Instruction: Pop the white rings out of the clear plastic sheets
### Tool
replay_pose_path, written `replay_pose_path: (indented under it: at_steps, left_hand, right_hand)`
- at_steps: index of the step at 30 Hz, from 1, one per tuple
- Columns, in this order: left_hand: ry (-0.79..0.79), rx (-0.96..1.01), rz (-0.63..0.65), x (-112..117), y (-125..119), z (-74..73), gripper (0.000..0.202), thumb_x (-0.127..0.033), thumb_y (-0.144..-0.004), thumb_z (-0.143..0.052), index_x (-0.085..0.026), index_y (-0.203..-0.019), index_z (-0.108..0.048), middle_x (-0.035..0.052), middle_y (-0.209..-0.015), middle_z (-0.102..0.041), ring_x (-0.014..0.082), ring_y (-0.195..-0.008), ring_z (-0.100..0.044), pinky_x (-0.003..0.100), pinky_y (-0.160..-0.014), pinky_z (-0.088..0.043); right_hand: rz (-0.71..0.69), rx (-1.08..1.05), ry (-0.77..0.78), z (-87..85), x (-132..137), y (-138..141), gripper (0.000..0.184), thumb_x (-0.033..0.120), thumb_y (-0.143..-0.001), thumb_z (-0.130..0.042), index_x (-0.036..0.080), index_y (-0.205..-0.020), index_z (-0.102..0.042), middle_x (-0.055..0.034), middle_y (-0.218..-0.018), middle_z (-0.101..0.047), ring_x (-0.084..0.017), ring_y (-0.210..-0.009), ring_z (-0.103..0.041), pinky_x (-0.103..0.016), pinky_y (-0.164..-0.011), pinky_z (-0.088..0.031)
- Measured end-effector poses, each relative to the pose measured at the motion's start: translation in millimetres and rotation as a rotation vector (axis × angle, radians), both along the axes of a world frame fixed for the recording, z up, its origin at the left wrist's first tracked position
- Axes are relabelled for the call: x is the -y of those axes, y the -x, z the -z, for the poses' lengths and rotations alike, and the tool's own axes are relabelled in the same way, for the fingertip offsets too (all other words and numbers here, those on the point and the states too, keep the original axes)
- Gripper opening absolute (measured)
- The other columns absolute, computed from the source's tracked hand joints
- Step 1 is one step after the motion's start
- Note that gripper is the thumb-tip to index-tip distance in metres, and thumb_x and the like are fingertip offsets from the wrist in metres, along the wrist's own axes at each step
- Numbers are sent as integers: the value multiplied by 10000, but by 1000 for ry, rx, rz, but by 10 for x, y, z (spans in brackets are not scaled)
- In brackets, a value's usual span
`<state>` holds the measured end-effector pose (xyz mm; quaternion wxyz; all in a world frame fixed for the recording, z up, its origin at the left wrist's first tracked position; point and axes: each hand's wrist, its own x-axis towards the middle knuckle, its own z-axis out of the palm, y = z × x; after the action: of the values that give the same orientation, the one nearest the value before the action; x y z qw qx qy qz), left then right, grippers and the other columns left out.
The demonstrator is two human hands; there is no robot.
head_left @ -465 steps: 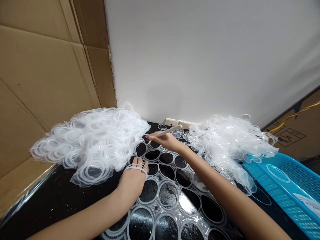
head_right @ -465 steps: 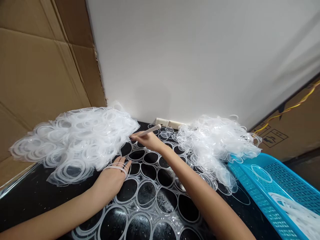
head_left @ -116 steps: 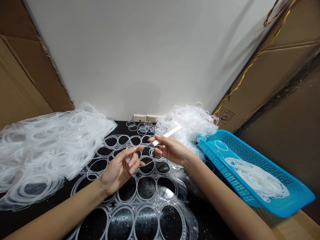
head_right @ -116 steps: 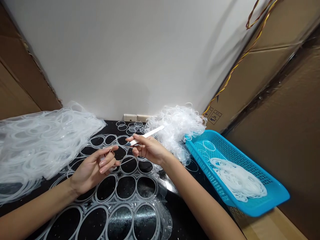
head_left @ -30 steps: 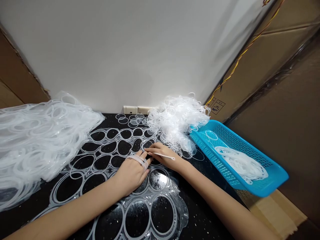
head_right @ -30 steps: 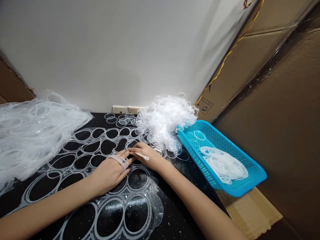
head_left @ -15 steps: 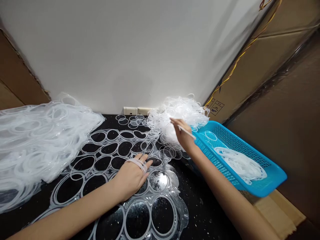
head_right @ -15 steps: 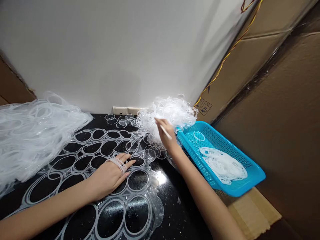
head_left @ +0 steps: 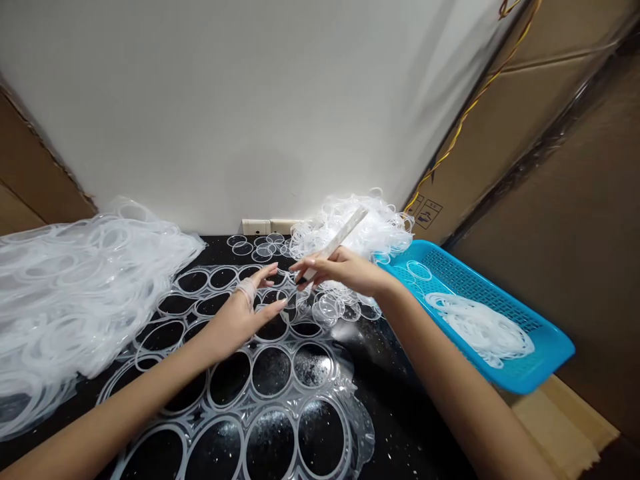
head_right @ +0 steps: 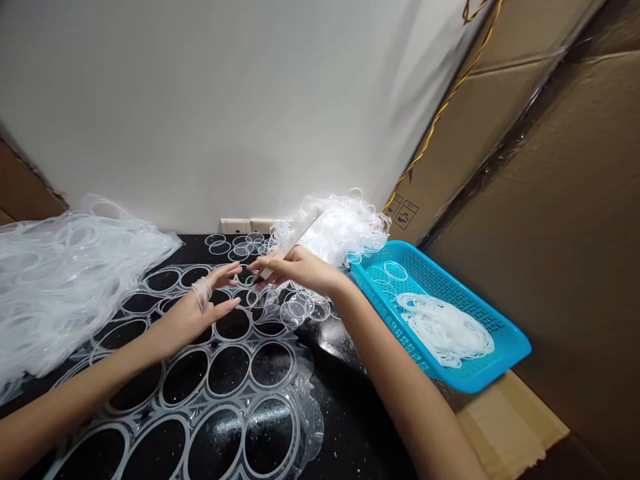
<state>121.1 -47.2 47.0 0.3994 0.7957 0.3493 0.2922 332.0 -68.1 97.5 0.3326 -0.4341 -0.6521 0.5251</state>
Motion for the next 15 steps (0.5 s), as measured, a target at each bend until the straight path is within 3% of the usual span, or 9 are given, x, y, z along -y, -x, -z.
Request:
replay_pose_path:
  at_steps: [2, 4, 6, 8, 12, 15]
  left_hand:
    - [287, 78, 48, -30, -17, 10, 586, -423, -761, -547, -205, -1276, -372, 92, -1112, -571, 222, -971, -551, 297, -669, -480]
    - [552, 139, 82, -45, -27, 40, 444, -381, -760, -564, -157, -1141, -515, 37, -772, -629, 182, -785, -601, 219, -526, -438]
    - [764, 271, 36, -76, -16, 63, 265, -290, -774, -566, -122, -976, -602, -29, -509, -519, 151, -684, -610, 187, -520, -431]
    - [894, 468, -76, -141, 22, 51, 157, -188, -783, -546, -100, -890, -620, -59, -413, -423, 135, -623, -610, 187, -566, -463]
    - [867, 772, -213, -353, 155, -93, 196, -106, -825, -410, -127, -885, -595, -66, -440, -445, 67, -481, -534, 196, -622, -500]
    - [667, 790, -143, -488, 222, -177, 343, -89, -826, -360, -201, -1116, -505, -11, -754, -637, 31, -442, -484, 136, -457, -440]
  right_hand:
    - [-60, -61, 72, 61, 4, 120, 258, 280, -876, -446, 158, -989, -643, -54, -819, -678, -114, -758, -632, -237, -683, -494]
    - [-38, -79, 99, 129, -25, 163, 258, 277, -876, -450, 144, -972, -649, -56, -788, -676, -102, -723, -625, -228, -673, -488]
    - [35, -86, 80, 201, -73, 141, 265, 297, -873, -455, 141, -953, -655, -69, -836, -672, -104, -722, -624, -226, -667, -484]
    - [150, -75, 34, 277, -135, 89, 289, 328, -875, -448, 141, -946, -656, -84, -872, -665, -115, -735, -625, -235, -666, -486]
    - [315, 52, -89, 420, -284, 65, 319, 364, -874, -441, 142, -937, -661, -96, -825, -666, -143, -753, -619, -270, -680, -491]
    - [272, 174, -186, 510, -419, 180, 318, 397, -857, -462, 166, -920, -670, -92, -852, -671, -159, -780, -620, -291, -720, -491]
